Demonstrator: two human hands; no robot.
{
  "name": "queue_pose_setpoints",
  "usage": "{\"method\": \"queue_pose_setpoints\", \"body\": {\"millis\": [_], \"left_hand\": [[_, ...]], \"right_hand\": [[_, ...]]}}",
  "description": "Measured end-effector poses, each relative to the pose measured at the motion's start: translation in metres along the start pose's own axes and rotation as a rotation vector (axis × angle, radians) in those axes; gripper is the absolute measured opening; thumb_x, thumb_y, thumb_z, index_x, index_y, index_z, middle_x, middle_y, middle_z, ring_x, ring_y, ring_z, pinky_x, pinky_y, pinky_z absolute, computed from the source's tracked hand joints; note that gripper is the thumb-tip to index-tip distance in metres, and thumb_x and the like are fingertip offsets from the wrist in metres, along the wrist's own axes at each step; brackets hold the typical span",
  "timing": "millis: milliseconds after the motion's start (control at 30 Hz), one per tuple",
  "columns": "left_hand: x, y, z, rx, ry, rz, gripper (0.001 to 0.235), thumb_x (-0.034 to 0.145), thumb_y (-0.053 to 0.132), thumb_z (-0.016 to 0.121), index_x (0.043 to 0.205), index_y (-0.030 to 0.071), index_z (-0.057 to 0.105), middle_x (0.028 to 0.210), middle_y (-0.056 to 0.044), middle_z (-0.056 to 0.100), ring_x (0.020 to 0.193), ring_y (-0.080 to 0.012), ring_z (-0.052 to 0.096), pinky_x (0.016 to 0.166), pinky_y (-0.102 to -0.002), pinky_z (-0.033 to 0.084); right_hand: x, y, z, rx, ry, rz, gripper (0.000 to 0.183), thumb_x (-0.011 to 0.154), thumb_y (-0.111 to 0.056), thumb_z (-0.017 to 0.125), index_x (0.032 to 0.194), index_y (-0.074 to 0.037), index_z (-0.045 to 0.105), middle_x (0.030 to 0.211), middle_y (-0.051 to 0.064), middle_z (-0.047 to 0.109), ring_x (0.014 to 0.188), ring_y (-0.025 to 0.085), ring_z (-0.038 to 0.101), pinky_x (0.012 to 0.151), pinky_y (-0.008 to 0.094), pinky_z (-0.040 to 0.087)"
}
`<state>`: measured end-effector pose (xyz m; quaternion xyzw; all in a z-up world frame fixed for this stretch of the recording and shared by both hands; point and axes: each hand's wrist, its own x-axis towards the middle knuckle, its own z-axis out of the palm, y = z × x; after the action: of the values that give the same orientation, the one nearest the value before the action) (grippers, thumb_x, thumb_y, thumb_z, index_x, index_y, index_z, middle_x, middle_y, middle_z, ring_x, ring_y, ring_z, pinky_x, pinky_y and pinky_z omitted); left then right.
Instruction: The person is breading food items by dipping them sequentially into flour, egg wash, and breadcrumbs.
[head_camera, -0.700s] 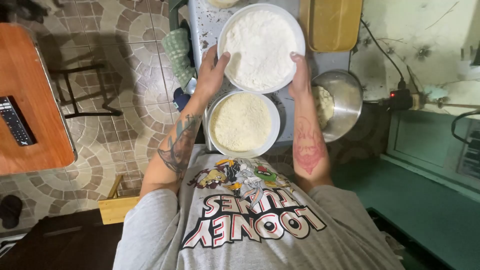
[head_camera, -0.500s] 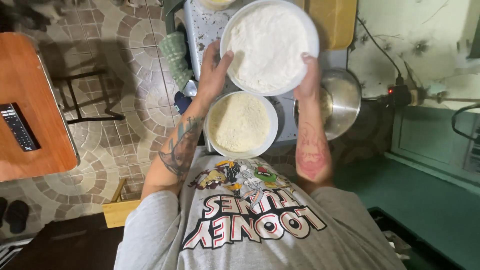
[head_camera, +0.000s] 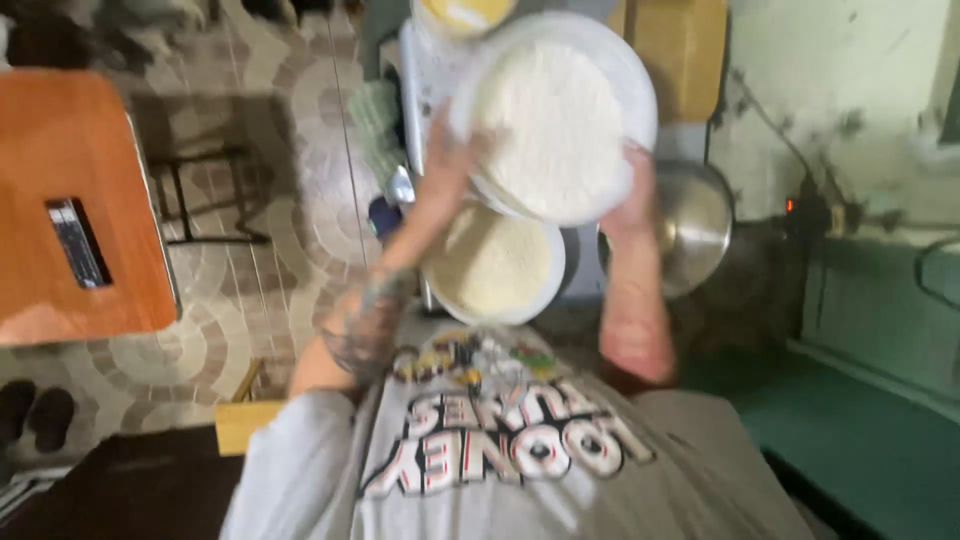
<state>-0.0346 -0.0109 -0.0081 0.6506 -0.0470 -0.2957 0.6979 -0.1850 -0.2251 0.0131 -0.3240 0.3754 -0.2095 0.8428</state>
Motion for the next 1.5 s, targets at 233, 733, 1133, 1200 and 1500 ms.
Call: {"method": "queue_pose_setpoints", "body": {"millis": [233, 733, 1133, 1200, 1500], "left_hand": [[0.002, 0.025, -0.012, -0.147, 0.02, -0.07, 0.093, 0.096, 0.039, 0.075, 0.164, 0.014, 0.017, 0.159, -0.037, 0.031, 0.133, -0.0591, 0.05, 0.093, -0.068, 0.057], [-0.073, 0.034, -0.152, -0.348, 0.329, 0.045, 0.074, 0.079, 0.023, 0.072, 0.147, 0.007, 0.049, 0.141, -0.013, 0.062, 0.127, -0.0279, 0.06, 0.105, -0.04, 0.054], [-0.097, 0.055, -0.21, -0.365, 0.381, 0.192, 0.084, 0.079, 0.044, 0.07, 0.152, 0.015, 0.039, 0.15, -0.015, 0.048, 0.139, -0.0348, 0.048, 0.111, -0.051, 0.051], [-0.095, 0.05, -0.212, -0.409, 0.433, 0.076, 0.082, 0.078, 0.041, 0.066, 0.152, 0.017, 0.039, 0.147, -0.013, 0.051, 0.136, -0.0334, 0.05, 0.107, -0.05, 0.055], [-0.051, 0.058, -0.204, -0.382, 0.392, 0.141, 0.082, 0.081, 0.041, 0.067, 0.152, 0.014, 0.037, 0.148, -0.016, 0.049, 0.137, -0.0358, 0.049, 0.105, -0.051, 0.057]], "right_hand": [[0.018, 0.022, 0.024, -0.067, -0.016, -0.021, 0.052, 0.089, -0.041, 0.075, 0.133, -0.015, 0.066, 0.142, 0.017, 0.063, 0.128, 0.028, 0.063, 0.116, 0.046, 0.047], [0.08, 0.003, 0.097, -0.748, -0.033, 0.007, 0.057, 0.093, -0.032, 0.068, 0.143, -0.008, 0.053, 0.112, 0.009, 0.074, 0.092, 0.017, 0.075, 0.072, 0.029, 0.066], [0.126, 0.011, 0.193, -1.156, -0.046, -0.037, 0.031, 0.106, -0.018, 0.051, 0.134, -0.007, 0.059, 0.095, 0.004, 0.072, 0.067, 0.008, 0.069, 0.055, 0.017, 0.063], [0.124, 0.012, 0.199, -1.149, 0.075, -0.082, 0.022, 0.105, -0.008, 0.055, 0.125, -0.004, 0.062, 0.084, 0.004, 0.075, 0.059, 0.008, 0.073, 0.05, 0.014, 0.069], [0.087, -0.004, 0.161, -1.164, 0.127, -0.111, 0.02, 0.098, -0.002, 0.056, 0.113, -0.007, 0.068, 0.065, 0.0, 0.068, 0.043, 0.007, 0.056, 0.037, 0.022, 0.046]]}}
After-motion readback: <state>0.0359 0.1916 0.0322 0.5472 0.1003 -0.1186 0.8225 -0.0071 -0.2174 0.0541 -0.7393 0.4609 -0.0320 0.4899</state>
